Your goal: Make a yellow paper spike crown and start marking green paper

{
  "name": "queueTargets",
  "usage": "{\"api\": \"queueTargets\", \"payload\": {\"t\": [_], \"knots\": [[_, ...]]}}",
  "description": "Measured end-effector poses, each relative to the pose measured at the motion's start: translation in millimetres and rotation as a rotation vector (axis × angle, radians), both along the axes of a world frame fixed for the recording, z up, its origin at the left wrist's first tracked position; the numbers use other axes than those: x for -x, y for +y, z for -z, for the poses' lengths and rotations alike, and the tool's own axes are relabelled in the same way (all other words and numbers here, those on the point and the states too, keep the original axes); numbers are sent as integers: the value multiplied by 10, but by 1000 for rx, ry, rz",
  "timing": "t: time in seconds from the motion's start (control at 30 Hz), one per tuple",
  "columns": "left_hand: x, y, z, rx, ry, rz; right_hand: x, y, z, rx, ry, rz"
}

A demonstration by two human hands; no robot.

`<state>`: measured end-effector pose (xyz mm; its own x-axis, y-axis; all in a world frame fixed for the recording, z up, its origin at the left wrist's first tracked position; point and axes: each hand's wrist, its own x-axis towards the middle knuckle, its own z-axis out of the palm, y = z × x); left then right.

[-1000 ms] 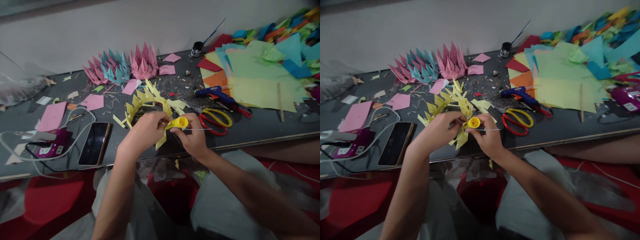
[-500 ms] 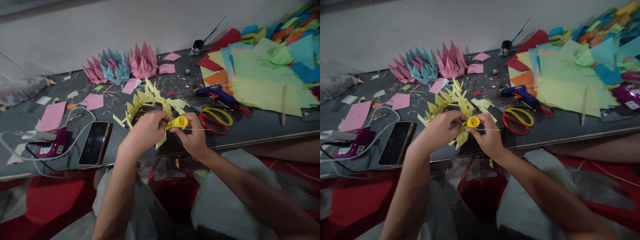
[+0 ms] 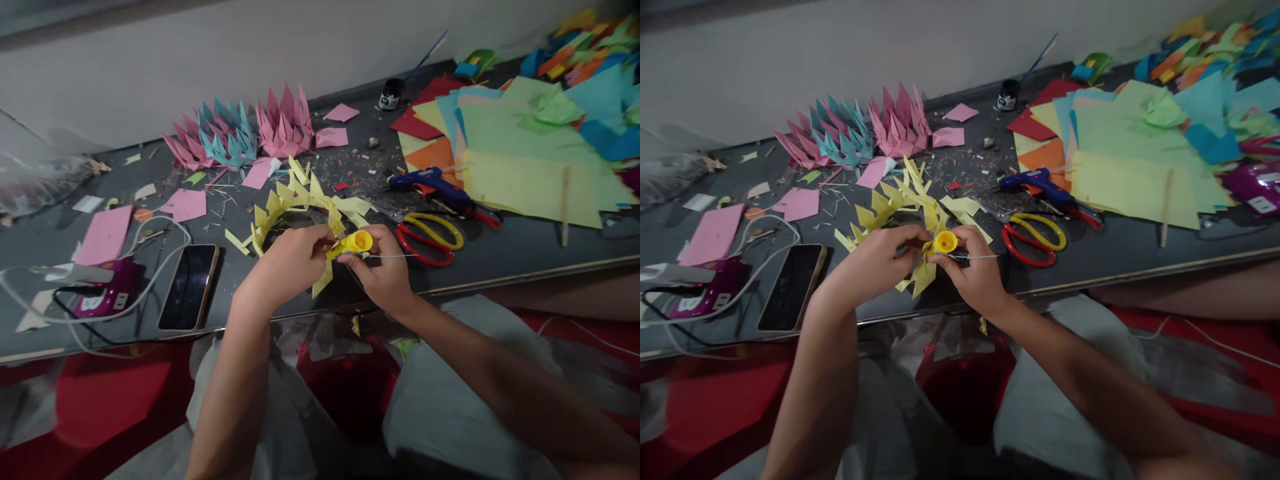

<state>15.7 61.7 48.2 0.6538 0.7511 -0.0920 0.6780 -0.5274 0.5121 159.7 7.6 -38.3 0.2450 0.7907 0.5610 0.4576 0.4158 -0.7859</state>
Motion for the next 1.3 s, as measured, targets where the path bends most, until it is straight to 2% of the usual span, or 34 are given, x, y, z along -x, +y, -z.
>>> {"api": "queueTargets", "payload": {"t": [0.2,0.33,0.57,0.8,0.93,1.07,1.3], "knots": [[-19,-35,-15,42,58,10,10,18,33,75,162,-25],[-36,-55,6,13,113,29,34,25,44,131,271,-50],[-138,-145,-18,-69,249,-1,154,52,107,116,522,-39],[-201,-182,-18,-56,250,-36,303,22,85,117,659,34],[-221,-210,-5,-66,262,-32,303,38,38,109,651,73],[-222,-226,-14,-65,192,-36,199,77,-11,71,583,83],[-180,-168,-11,-99,231,-75,102,117,-41,80,493,-20]]}}
